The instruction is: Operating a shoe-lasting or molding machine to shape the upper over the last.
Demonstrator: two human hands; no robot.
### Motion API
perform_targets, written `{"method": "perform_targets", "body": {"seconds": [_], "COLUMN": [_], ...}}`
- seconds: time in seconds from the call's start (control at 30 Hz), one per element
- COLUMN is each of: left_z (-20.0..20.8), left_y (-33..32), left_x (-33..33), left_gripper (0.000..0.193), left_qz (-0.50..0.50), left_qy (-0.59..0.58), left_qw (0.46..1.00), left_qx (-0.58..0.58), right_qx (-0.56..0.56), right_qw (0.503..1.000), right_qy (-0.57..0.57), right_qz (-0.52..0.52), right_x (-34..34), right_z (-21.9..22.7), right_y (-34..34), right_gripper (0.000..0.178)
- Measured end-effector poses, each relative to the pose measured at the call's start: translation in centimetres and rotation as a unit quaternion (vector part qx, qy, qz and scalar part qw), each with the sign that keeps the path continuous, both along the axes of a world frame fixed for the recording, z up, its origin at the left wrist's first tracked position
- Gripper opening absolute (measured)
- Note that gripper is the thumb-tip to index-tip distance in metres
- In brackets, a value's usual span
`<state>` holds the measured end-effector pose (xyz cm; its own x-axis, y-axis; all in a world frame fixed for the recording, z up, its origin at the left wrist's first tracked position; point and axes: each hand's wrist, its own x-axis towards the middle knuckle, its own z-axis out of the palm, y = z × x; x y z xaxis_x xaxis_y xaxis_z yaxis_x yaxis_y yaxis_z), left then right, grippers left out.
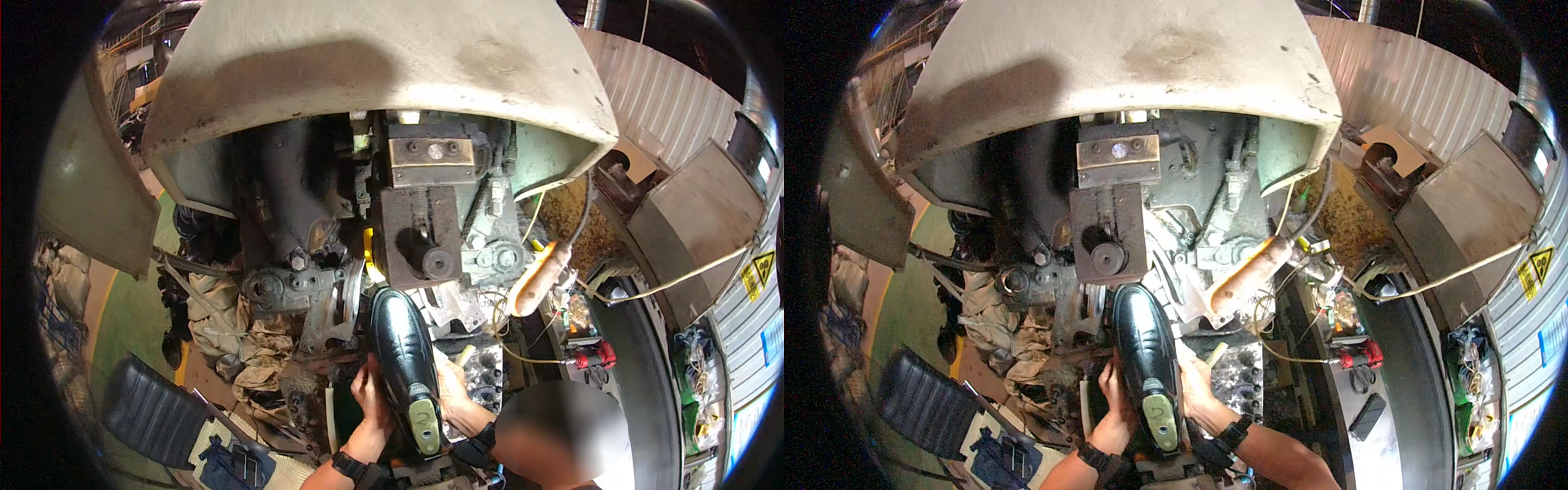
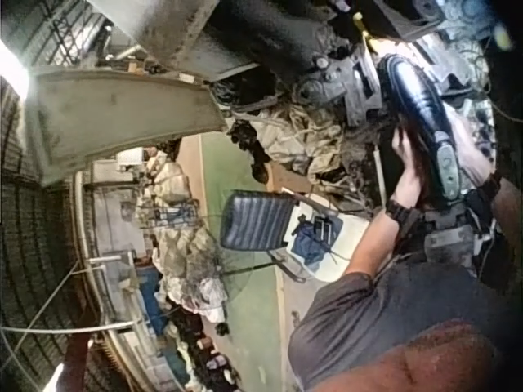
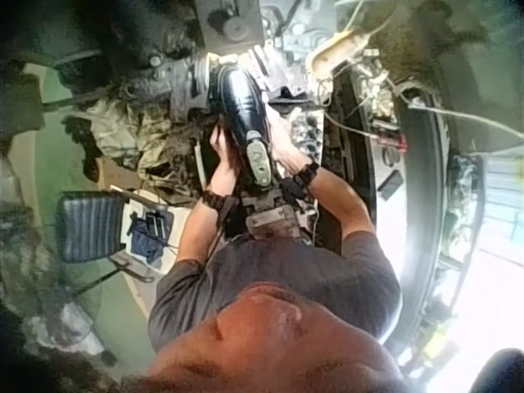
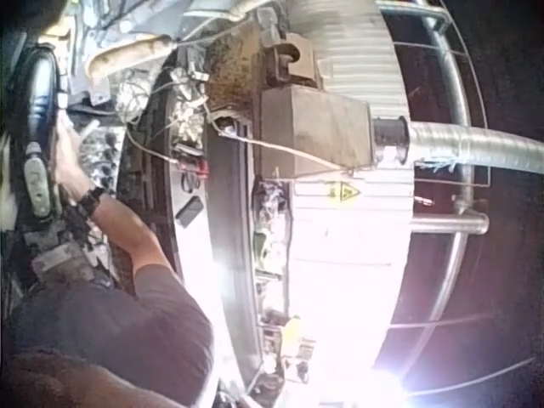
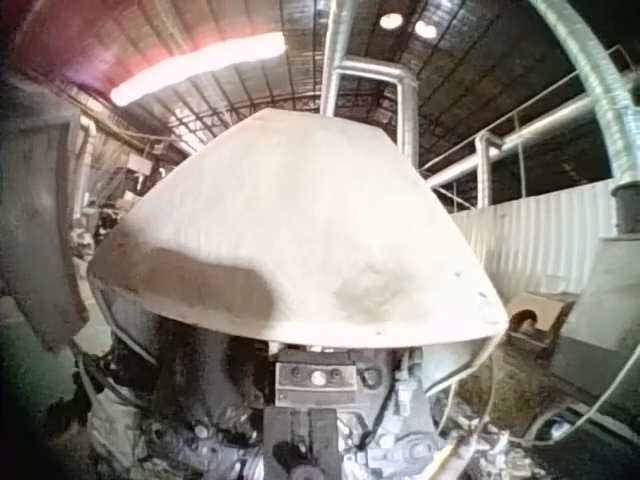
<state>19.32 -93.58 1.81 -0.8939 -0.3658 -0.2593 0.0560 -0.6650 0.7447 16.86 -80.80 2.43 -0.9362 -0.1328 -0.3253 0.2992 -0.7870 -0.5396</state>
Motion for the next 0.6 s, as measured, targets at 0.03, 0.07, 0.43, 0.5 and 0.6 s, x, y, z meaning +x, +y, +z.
{"method": "perform_targets", "body": {"seconds": [0.03,0.07,0.43,0.5,0.6], "left_z": [-0.4,-0.9,-12.7,-19.7,-25.6], "left_y": [-0.1,-0.2,-20.3,-23.3,-22.0], "left_x": [-0.1,-0.2,10.9,17.1,21.3], "left_gripper": [0.032,0.033,0.026,0.018,0.026], "left_qz": [-0.004,-0.008,0.106,0.042,-0.136], "left_qy": [-0.004,-0.008,-0.15,-0.29,-0.358], "left_qw": [1.0,1.0,0.942,0.884,0.886], "left_qx": [0.006,0.012,-0.281,-0.363,-0.261], "right_qx": [0.018,0.016,0.39,0.437,0.4], "right_qw": [1.0,1.0,0.915,0.88,0.869], "right_qy": [-0.001,-0.002,-0.057,-0.165,-0.289], "right_qz": [-0.003,-0.005,0.082,0.089,0.044], "right_x": [0.1,0.2,5.9,9.4,15.2], "right_z": [0.0,0.0,-9.0,-15.1,-25.5], "right_y": [0.0,0.1,22.1,25.8,28.6], "right_gripper": [0.025,0.025,0.032,0.021,0.011]}}
